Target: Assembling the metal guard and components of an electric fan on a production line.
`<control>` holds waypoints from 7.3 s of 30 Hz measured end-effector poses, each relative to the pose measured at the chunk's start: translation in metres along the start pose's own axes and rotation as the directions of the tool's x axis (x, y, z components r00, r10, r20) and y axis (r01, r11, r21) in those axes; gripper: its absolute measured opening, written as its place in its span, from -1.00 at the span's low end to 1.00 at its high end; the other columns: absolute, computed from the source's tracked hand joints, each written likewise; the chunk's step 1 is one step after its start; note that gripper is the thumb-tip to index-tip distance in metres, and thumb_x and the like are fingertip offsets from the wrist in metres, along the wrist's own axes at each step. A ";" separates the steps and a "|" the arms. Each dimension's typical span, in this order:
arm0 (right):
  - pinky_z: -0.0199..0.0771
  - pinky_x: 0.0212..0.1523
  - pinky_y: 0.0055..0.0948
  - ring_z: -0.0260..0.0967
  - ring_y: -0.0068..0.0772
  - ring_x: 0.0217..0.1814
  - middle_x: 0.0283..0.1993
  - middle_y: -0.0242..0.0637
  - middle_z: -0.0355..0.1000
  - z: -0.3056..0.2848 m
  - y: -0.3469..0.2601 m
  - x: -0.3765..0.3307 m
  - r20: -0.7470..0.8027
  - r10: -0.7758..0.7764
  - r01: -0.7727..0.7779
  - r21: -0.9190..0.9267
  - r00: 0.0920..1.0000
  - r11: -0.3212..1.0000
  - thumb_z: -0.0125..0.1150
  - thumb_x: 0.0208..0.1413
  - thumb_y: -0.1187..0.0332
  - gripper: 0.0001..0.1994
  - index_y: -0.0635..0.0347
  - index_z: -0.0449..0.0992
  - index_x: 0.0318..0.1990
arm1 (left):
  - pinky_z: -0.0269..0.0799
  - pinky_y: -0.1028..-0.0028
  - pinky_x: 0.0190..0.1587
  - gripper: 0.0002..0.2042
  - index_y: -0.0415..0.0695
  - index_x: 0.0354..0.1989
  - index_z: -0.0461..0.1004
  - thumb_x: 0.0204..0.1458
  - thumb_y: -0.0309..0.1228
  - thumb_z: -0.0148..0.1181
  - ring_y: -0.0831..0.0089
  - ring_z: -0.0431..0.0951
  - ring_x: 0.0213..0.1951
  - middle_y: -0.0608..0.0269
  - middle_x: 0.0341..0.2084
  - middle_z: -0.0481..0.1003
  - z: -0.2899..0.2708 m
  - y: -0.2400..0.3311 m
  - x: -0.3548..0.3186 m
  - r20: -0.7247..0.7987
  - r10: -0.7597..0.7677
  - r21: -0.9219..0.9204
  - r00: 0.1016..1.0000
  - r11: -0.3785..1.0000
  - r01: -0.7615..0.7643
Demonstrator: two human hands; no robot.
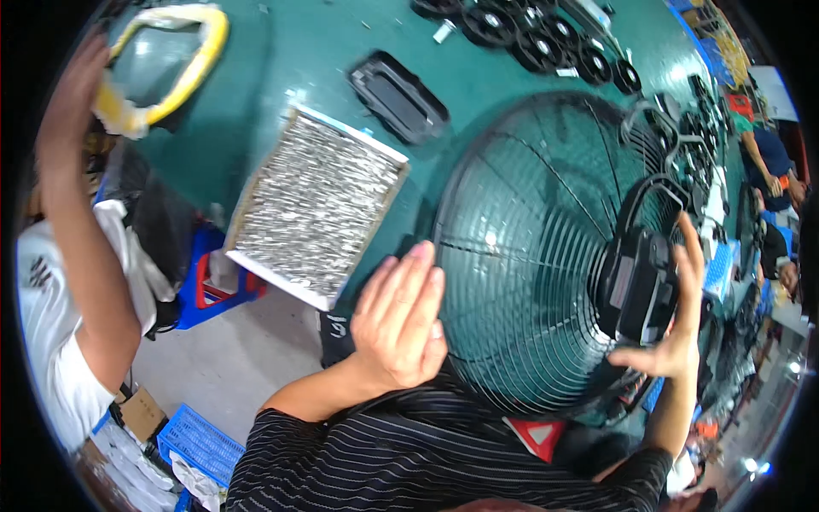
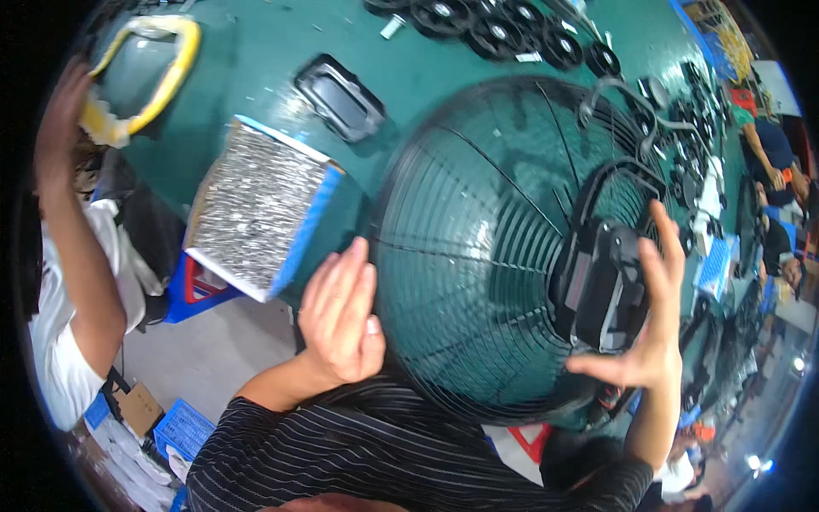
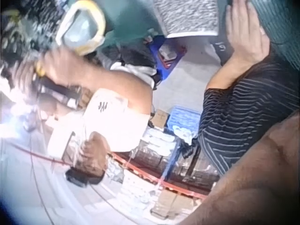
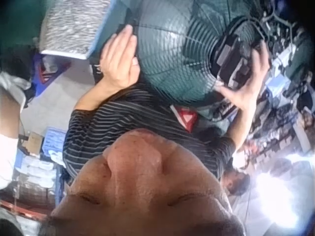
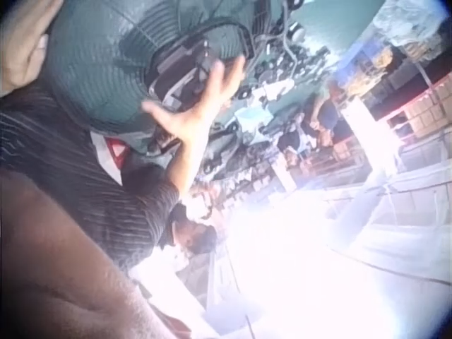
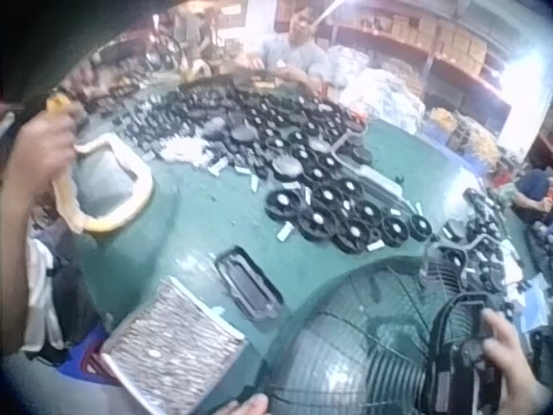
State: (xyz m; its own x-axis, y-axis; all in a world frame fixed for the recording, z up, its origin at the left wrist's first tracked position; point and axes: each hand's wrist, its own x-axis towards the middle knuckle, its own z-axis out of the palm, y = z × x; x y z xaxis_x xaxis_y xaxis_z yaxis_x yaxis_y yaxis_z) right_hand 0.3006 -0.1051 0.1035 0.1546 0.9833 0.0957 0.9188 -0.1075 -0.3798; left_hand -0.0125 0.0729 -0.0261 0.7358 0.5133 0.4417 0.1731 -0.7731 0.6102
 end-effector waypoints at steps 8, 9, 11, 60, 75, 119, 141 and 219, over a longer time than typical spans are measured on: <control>-0.02 0.46 -0.25 0.09 -0.20 0.47 0.42 -0.02 0.16 0.039 0.028 -0.143 -0.476 0.772 -0.461 0.620 0.422 0.635 -0.20 0.43 0.27 -0.52 0.39 0.15 0.37 | 0.22 0.09 0.30 -0.44 -0.47 0.26 0.24 0.06 -0.47 0.07 -0.10 0.35 0.26 -0.28 0.25 0.29 -0.027 0.016 0.004 -0.009 -0.111 -0.143 0.994 0.984 0.109; 0.04 0.45 -0.28 0.10 -0.24 0.46 0.38 -0.06 0.21 0.048 0.031 -0.158 -0.427 0.803 -0.422 0.691 0.416 0.586 -0.16 0.43 0.24 -0.53 0.33 0.19 0.37 | 0.22 0.09 0.30 -0.44 -0.47 0.26 0.24 0.06 -0.47 0.07 -0.10 0.35 0.26 -0.28 0.25 0.29 -0.028 0.018 0.004 -0.043 -0.072 -0.115 0.996 0.991 0.067; -0.01 0.46 -0.27 0.08 -0.21 0.48 0.41 -0.04 0.18 0.068 0.035 -0.175 -0.489 0.729 -0.378 0.635 0.478 0.674 -0.20 0.44 0.25 -0.52 0.38 0.16 0.37 | 0.09 0.12 0.37 -0.37 -0.44 0.36 0.08 0.13 -0.42 0.07 -0.09 0.22 0.35 -0.26 0.33 0.17 -0.027 0.025 0.004 -0.012 -0.148 -0.280 0.989 0.950 0.139; 0.17 0.37 0.05 -0.03 0.39 0.46 0.45 0.39 -0.12 0.113 -0.080 -0.241 -0.479 0.572 -0.291 0.540 0.666 0.790 0.63 -0.35 0.18 0.07 0.50 0.13 0.33 | 0.12 0.33 0.35 -0.29 -0.39 0.41 0.03 0.09 -0.29 -0.01 0.24 0.31 0.28 -0.05 0.31 0.24 -0.003 -0.044 0.099 0.319 -0.266 -0.587 0.910 0.698 0.410; 0.45 0.14 0.12 0.25 0.55 0.25 0.28 0.55 0.13 0.142 -0.086 -0.242 -0.642 0.549 -0.273 0.483 0.535 0.832 0.57 -0.18 0.06 -0.03 0.50 0.21 0.30 | -0.16 0.29 0.45 -0.31 -0.36 0.43 0.01 0.19 -0.19 -0.14 0.26 0.08 0.43 0.01 0.41 0.10 -0.037 -0.148 0.115 0.279 -0.296 -0.505 0.914 0.764 0.401; 0.36 -0.08 -0.60 0.34 -0.55 -0.16 0.00 -0.32 0.32 0.032 0.003 -0.283 -0.459 0.788 -0.417 0.674 0.410 0.610 0.13 -0.15 0.64 -0.18 0.31 0.08 0.41 | 0.54 0.15 -0.21 -0.81 -0.19 -0.36 0.59 -0.11 -0.37 0.18 0.07 0.62 -0.29 0.07 -0.33 0.54 -0.122 -0.008 0.104 0.380 -0.266 0.688 0.886 0.722 -0.078; 0.36 -0.05 -0.28 0.32 -0.25 -0.16 -0.11 -0.13 0.35 -0.031 -0.112 -0.251 -0.768 0.548 0.528 0.632 0.330 0.568 0.20 -0.02 0.59 -0.35 0.31 0.17 0.29 | 0.52 0.21 -0.16 -0.84 -0.06 -0.33 0.64 -0.11 -0.35 0.29 0.15 0.62 -0.20 0.13 -0.34 0.62 -0.129 -0.010 0.114 0.360 -0.350 0.611 0.865 0.789 0.066; 0.30 -0.24 -0.29 0.29 -0.40 -0.31 -0.20 -0.24 0.28 -0.055 -0.005 -0.227 -0.747 0.256 0.411 0.578 0.613 0.705 -0.02 0.16 0.18 -0.45 0.31 0.22 0.25 | 0.10 0.12 0.38 -0.72 -0.22 -0.17 0.57 -0.10 -0.64 0.09 0.04 0.22 0.30 -0.02 0.09 0.41 0.182 0.273 0.184 0.701 0.708 -0.543 0.086 0.608 -0.580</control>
State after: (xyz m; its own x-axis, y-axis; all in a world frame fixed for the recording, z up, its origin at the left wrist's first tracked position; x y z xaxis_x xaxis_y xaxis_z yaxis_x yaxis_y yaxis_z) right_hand 0.2808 -0.3357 0.1344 0.6014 0.4657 0.6492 0.5008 0.4134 -0.7605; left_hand 0.2888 -0.1113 0.1019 0.6447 -0.7644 0.0089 -0.6768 -0.5653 0.4716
